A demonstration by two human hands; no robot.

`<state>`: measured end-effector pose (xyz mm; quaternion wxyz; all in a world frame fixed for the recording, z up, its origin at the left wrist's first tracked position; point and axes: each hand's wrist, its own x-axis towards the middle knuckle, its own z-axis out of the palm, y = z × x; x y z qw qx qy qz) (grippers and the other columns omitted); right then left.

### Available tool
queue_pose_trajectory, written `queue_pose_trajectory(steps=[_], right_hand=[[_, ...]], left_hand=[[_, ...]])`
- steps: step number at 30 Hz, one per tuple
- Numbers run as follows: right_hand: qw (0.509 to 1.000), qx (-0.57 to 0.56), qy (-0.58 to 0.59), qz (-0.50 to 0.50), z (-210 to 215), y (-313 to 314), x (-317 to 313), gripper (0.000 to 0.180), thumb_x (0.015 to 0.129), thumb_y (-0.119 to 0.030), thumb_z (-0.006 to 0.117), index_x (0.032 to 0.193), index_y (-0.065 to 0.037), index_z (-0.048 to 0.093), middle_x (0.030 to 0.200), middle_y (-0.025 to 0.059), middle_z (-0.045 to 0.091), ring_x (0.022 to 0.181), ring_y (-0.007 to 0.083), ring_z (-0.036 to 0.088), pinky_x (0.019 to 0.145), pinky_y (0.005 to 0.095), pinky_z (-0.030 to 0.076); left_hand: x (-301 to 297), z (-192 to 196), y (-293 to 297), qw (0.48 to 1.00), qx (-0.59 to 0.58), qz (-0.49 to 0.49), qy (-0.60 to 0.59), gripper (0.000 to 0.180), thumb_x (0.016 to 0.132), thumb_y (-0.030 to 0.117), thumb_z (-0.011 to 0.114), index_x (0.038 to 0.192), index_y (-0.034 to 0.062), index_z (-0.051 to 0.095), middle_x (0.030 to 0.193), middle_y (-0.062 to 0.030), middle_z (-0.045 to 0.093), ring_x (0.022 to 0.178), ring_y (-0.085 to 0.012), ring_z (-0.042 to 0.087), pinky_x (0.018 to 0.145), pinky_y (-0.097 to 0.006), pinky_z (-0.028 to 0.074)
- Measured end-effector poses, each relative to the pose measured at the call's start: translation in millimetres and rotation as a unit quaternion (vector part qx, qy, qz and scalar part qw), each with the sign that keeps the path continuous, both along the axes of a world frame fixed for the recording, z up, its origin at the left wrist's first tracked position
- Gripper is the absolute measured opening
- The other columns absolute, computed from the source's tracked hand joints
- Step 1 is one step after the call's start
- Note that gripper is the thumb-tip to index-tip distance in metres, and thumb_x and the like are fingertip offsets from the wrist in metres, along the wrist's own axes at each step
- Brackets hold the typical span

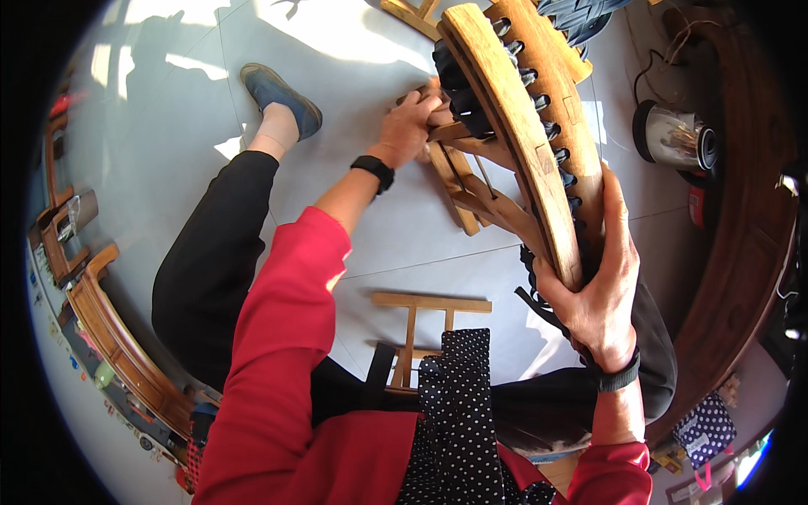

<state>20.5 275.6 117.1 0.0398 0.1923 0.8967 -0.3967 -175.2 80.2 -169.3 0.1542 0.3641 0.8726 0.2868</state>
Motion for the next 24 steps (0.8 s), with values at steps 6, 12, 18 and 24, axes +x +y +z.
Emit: queue_pose_trajectory(steps=[6,12,18,24], right_hand=[[0.998,-0.045,-0.017,-0.038,2,-3,-2,0.096,0.071,-0.007,0.07,0.156,0.001,0.028,0.124,0.0247,0.065,0.112,0.0303,0.068,0.099,0.0404,0.052],[0.999,-0.012,-0.01,-0.035,-4,6,-2,0.098,0.07,-0.011,0.071,0.158,0.0,0.026,0.122,0.0246,0.066,0.105,0.0319,0.071,0.097,0.0419,0.054],[0.998,-0.042,-0.008,-0.052,-4,1,-1,0.098,0.069,-0.01,0.072,0.156,0.001,0.028,0.117,0.0235,0.065,0.103,0.031,0.069,0.093,0.0406,0.054],[0.997,-0.026,0.015,-0.067,-6,-3,-3,0.098,0.066,-0.009,0.075,0.153,0.001,0.033,0.111,0.0217,0.062,0.096,0.0325,0.067,0.089,0.042,0.055]], left_hand=[[-15,1,10,0.985,-0.172,0.001,-0.017,0.04,0.089,0.016,0.062,0.128,0.0212,0.058,0.118,-0.0114,0.058,0.103,-0.0366,0.066,0.086,-0.049,0.055],[-64,24,18,0.974,-0.142,0.171,0.052,0.035,0.096,0.027,0.062,0.128,0.0155,0.058,0.107,-0.0155,0.063,0.095,-0.041,0.066,0.079,-0.05,0.055],[-9,-1,-9,0.998,-0.057,-0.027,0.008,0.042,0.093,0.01,0.059,0.135,0.0145,0.057,0.111,-0.0093,0.063,0.105,-0.0338,0.064,0.088,-0.044,0.055],[-41,-9,1,0.99,-0.127,0.022,0.054,0.024,0.098,0.018,0.05,0.119,0.0168,0.061,0.117,-0.0142,0.059,0.099,-0.0398,0.066,0.081,-0.048,0.055]])
